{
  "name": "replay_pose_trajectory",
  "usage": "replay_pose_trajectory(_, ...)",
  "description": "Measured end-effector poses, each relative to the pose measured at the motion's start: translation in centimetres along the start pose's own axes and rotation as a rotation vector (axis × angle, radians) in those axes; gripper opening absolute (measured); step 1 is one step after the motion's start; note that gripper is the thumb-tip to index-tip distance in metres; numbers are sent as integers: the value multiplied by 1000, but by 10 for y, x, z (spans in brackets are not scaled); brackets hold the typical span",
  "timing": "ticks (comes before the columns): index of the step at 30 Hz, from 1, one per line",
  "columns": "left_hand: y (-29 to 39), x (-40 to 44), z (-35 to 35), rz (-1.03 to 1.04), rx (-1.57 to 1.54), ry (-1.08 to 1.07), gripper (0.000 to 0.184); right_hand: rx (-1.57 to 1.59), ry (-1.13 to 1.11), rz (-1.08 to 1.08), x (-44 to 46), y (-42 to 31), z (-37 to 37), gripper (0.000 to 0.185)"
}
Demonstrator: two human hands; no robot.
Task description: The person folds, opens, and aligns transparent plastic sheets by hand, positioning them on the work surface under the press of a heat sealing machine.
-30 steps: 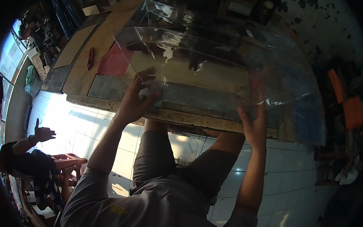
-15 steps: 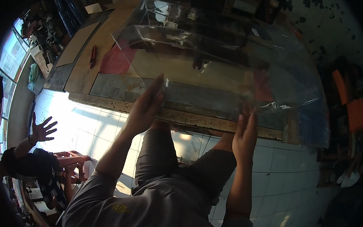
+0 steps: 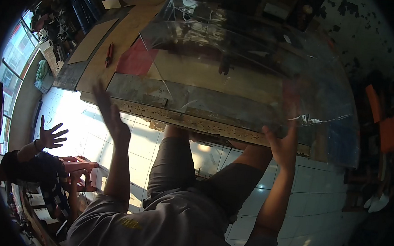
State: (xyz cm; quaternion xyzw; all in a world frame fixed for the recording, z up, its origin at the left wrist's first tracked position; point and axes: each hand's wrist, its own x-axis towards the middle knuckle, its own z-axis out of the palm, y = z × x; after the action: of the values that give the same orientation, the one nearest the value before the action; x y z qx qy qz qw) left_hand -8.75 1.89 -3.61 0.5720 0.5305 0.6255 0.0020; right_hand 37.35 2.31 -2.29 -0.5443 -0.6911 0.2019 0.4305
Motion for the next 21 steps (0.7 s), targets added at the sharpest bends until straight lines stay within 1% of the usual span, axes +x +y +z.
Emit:
replay_pose_trajectory(1, -14, -2, -20, 27, 188, 191, 80, 62, -2, -40, 5, 3, 1, 87)
replay_pose_trajectory(3, -49, -8, -70, -23, 601, 547, 82, 186, -5, -121, 16, 7, 3, 91)
replay_pose_trajectory(5, -79, -12, -132, 238, 1127, 688, 93, 232, -10, -78, 21, 14, 4, 93)
replay_pose_trajectory(6, -78, -11, -154, 176, 1281, 734, 101, 254, -11, -57, 23, 16, 6, 95)
replay_pose_trajectory(8, -102, -14, -211, 30, 1453, 797, 112, 310, -42, -22, 25, 19, 12, 92)
replay_pose_trajectory(9, -139, -19, -251, -53, 1471, 817, 115, 337, -58, -2, 24, 19, 14, 92)
replay_pose_trajectory(10, -159, -23, -271, -137, 1486, 837, 118, 343, -68, 1, 24, 18, 15, 92)
replay_pose_trajectory(12, -137, -12, -273, -305, 1578, 566, 119, 357, -83, 2, 24, 14, 16, 92)
replay_pose_trajectory(14, -201, -21, -296, 240, 1752, 719, 116, 377, -92, 16, 25, 15, 15, 90)
replay_pose_trajectory(16, -197, -25, -278, 43, 1531, 658, 116, 382, -91, 30, 23, 16, 13, 89)
replay_pose_trajectory(19, -194, -29, -262, -384, 1240, 526, 111, 380, -78, 30, 22, 17, 14, 87)
replay_pose_trajectory(21, -186, -32, -253, -526, 1088, 411, 121, 385, -63, 29, 22, 16, 16, 85)
